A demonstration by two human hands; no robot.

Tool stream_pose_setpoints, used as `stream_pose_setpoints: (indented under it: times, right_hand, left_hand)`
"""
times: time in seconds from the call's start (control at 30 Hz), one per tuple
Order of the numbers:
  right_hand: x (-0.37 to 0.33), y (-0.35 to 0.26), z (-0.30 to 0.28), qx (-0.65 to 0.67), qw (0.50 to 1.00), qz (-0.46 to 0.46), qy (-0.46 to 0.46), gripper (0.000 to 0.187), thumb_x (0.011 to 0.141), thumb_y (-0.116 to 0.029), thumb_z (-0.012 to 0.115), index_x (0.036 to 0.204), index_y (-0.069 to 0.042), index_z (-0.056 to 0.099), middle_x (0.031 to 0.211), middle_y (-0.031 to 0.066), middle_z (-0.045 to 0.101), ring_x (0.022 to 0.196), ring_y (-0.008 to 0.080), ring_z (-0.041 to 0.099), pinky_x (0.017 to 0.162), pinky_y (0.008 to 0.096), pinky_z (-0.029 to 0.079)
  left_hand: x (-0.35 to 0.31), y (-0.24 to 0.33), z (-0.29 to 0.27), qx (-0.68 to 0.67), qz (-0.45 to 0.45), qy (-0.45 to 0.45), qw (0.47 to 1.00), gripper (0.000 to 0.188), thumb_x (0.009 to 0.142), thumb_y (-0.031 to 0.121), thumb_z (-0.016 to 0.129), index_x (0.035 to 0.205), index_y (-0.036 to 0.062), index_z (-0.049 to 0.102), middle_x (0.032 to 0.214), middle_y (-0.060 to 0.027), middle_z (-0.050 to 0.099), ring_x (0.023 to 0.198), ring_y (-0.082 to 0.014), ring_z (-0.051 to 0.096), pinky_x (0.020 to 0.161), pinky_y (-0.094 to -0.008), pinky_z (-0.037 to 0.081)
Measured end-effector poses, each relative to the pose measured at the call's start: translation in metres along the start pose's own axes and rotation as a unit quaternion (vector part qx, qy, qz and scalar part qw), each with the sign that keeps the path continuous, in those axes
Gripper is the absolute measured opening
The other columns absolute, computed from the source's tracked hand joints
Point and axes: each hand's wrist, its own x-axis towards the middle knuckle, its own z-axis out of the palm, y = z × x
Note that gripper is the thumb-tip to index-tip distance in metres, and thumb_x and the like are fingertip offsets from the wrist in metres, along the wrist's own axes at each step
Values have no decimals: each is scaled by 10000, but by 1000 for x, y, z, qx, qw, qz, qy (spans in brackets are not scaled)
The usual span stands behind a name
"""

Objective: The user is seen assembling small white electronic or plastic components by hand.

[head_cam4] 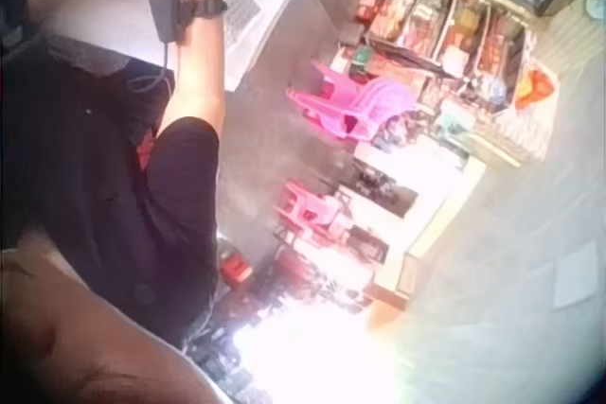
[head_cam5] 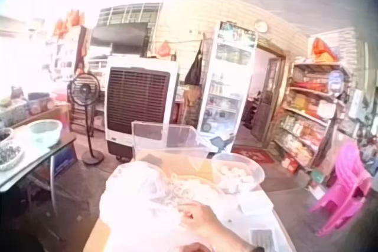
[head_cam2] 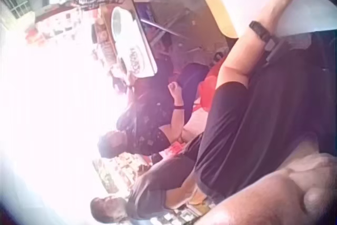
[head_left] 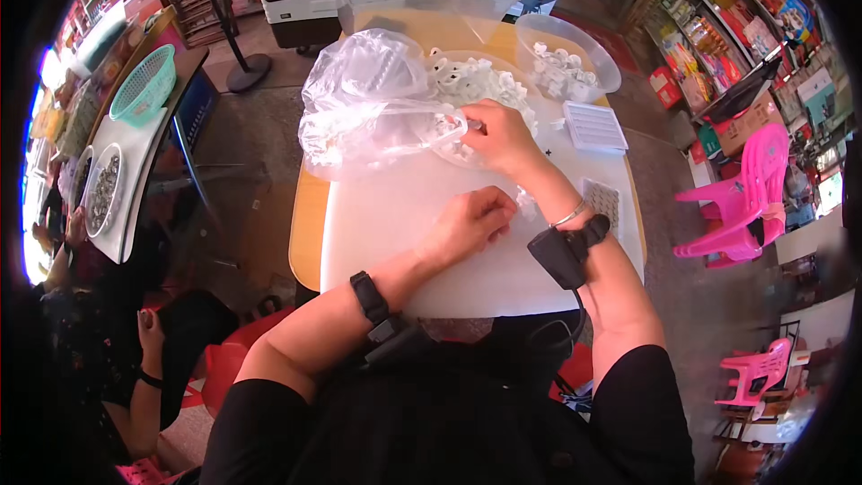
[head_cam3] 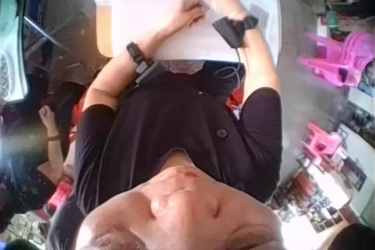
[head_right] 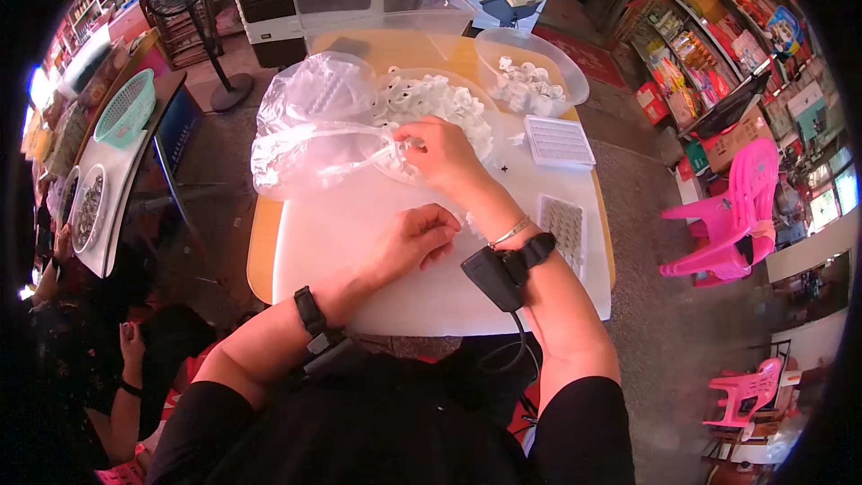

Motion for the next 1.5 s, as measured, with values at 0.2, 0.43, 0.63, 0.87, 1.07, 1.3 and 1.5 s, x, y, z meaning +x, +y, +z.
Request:
stream_pose_setpoints:
  times: [0.2,0.43,0.63,0.87,1.07,1.3,1.5]
  right_hand:
    - [-49,-14,-31,132,985,22,112,228,789,-17,600,1007,-36,662,886,6,575,664,83,498,629,221,425]
    - [-117,-19,-1,182,977,95,53,286,780,28,591,1053,-35,647,911,13,571,702,86,513,642,223,435]
    - [-131,-24,15,104,984,74,123,369,755,34,594,1117,-37,597,956,133,589,703,237,593,659,316,484]
    - [-153,-12,22,113,962,110,222,362,746,52,617,1099,-20,585,940,102,619,690,164,594,651,277,488]
    - [-157,-16,15,318,906,161,229,294,831,78,571,1113,-6,573,847,-10,596,752,46,544,690,194,449]
    - [-164,-8,27,315,907,150,236,287,815,54,584,1093,-18,584,821,20,627,713,79,573,665,230,477]
    - [-167,-9,35,291,914,171,224,211,835,10,590,1042,-14,618,804,19,636,690,85,574,642,231,471]
  left_hand:
    - [-2,2,-8,-70,28,175,982,185,914,130,501,1030,9,581,769,-54,605,609,-96,536,516,-233,443]
    - [1,4,-17,-171,75,301,935,156,894,95,527,1009,-2,568,804,-54,588,627,-89,541,465,-206,421]
    - [-3,1,-10,15,47,281,959,170,876,95,559,1019,6,578,818,-48,588,625,-105,542,498,-251,451]
    - [-6,-3,-4,62,142,272,950,129,851,83,596,953,8,619,810,-58,603,626,-98,539,569,-250,447]
    - [-12,4,-1,252,243,163,922,202,775,21,624,976,39,638,907,-108,618,812,-236,564,709,-329,476]
    - [-22,0,0,477,251,149,829,387,681,-56,615,1054,46,608,1121,-125,557,1035,-342,506,891,-398,439]
    - [-13,-5,6,417,266,256,831,364,696,-65,621,1052,7,596,1082,-157,563,1041,-366,491,882,-399,446]
